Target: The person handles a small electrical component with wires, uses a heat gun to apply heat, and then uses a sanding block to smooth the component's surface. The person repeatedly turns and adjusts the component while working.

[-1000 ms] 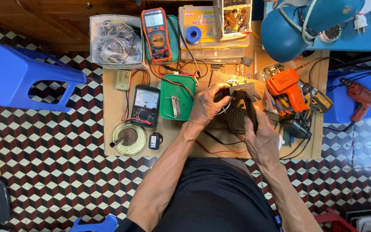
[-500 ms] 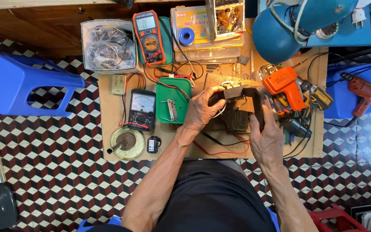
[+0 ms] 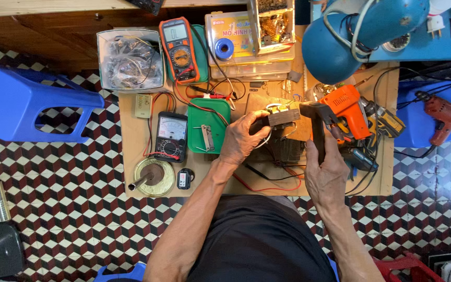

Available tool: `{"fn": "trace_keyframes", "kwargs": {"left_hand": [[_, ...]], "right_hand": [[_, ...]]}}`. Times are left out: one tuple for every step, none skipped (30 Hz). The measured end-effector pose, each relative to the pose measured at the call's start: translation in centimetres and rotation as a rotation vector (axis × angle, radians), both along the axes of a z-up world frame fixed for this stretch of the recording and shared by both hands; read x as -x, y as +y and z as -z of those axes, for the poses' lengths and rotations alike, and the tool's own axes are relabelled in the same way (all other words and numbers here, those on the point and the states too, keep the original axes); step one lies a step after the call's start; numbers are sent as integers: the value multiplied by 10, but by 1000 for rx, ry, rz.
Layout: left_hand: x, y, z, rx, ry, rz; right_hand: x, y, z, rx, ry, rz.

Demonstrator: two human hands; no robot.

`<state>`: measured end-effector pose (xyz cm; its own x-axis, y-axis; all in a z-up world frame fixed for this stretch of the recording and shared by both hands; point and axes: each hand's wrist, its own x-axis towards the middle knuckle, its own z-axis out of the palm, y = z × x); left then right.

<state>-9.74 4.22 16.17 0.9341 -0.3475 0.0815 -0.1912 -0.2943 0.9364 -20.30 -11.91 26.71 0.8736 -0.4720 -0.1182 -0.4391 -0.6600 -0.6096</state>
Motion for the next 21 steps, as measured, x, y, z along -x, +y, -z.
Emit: {"fn": "trace_keyframes", "kwargs": {"left_hand": [[0, 1, -1, 7, 16, 9], [0, 2, -2, 15, 32, 18], [-1, 0, -2, 15, 18, 24], [-2, -1, -2, 15, 5, 30], [0, -1, -2, 15, -4, 44], [2, 0, -1, 26, -18, 45], [1, 0, -2, 31, -35, 32], [1, 1, -2, 36, -53, 20], [0, 2, -2, 20, -33, 19], [0, 3, -3, 4, -13, 18], [0, 2, -3, -11, 8, 15], [-1, 0, -3, -9, 10, 18], [0, 1, -2, -8, 14, 24], [0, 2, -2, -7, 17, 29], [0, 2, -2, 8, -11, 24], [-1, 2, -3, 23, -39, 18], [0, 2, -3, 41, -69, 27], [0, 3, -3, 16, -36, 30], [0, 1, -4, -7, -3, 30], [1, -1, -4, -30, 29, 30], [1, 0, -4, -12, 23, 29]], "right_hand": [[-1, 0, -2, 13, 36, -4], [-4, 2, -2, 26, 73, -8], [-5, 1, -3, 41, 108, -16], [-8, -1, -3, 70, 5, -63], [-7, 0, -3, 99, -94, -103], [-5, 1, -4, 127, -193, -145], [-9, 1, -3, 126, -154, -125], [-11, 1, -3, 124, -114, -107], [-11, 1, -3, 128, -75, -76], [-11, 2, -3, 116, -31, -66], [-11, 0, -3, 103, 14, -58], [-11, -2, -3, 91, 59, -50], [-9, 0, -2, 89, -7, -56], [-8, 1, -2, 87, -74, -62], [-11, 1, -1, 81, -143, -80], [-13, -1, 0, 204, -102, -173], [-13, 0, 0, 331, -60, -254], [-12, 0, 0, 457, -17, -334], [-11, -1, 0, 354, -45, -263], [-8, -3, -1, 252, -73, -192], [-7, -2, -1, 146, -103, -124]]}}
